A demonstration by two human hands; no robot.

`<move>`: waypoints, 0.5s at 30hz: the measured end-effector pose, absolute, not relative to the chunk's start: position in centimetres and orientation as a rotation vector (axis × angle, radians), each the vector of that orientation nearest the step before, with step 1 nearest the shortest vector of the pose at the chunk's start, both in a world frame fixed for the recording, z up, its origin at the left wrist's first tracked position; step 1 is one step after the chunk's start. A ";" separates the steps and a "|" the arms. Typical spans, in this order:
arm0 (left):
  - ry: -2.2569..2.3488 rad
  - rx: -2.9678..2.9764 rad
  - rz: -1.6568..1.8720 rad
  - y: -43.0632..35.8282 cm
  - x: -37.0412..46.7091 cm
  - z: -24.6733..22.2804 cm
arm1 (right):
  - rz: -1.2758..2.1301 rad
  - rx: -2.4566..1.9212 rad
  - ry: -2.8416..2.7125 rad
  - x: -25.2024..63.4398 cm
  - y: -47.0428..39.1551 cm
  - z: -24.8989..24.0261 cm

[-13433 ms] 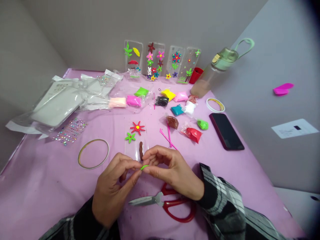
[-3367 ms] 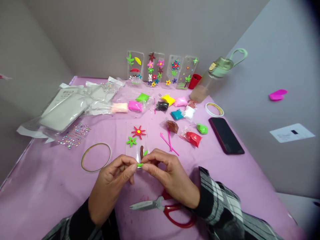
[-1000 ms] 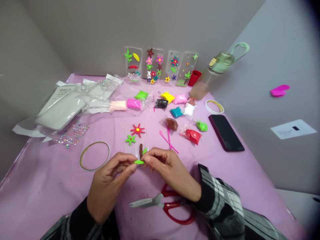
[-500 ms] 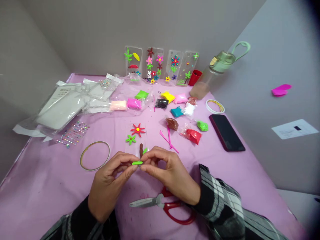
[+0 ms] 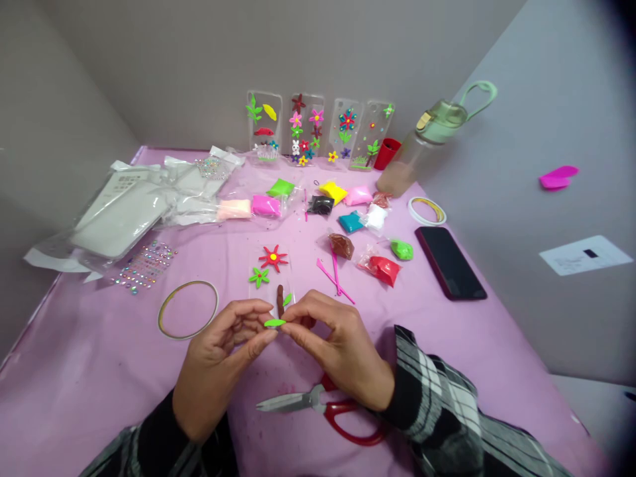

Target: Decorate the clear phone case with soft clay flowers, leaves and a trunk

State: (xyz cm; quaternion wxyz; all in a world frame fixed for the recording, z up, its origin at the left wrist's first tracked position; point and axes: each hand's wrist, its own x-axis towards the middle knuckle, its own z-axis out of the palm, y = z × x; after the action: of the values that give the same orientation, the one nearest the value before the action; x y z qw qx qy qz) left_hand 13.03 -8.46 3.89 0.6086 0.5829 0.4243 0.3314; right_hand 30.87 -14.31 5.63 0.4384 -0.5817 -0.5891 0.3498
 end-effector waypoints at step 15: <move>1.015 1.507 0.820 -8.1 12.9 4.2 | 0.830 -1.459 -1.463 30.9 -14.4 5.6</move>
State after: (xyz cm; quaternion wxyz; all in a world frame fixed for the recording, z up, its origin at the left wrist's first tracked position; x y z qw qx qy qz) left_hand 12.91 -8.11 4.21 0.5431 0.6349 0.4276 0.3452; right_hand 30.88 -14.39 5.60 0.4418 -0.5878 -0.5894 0.3344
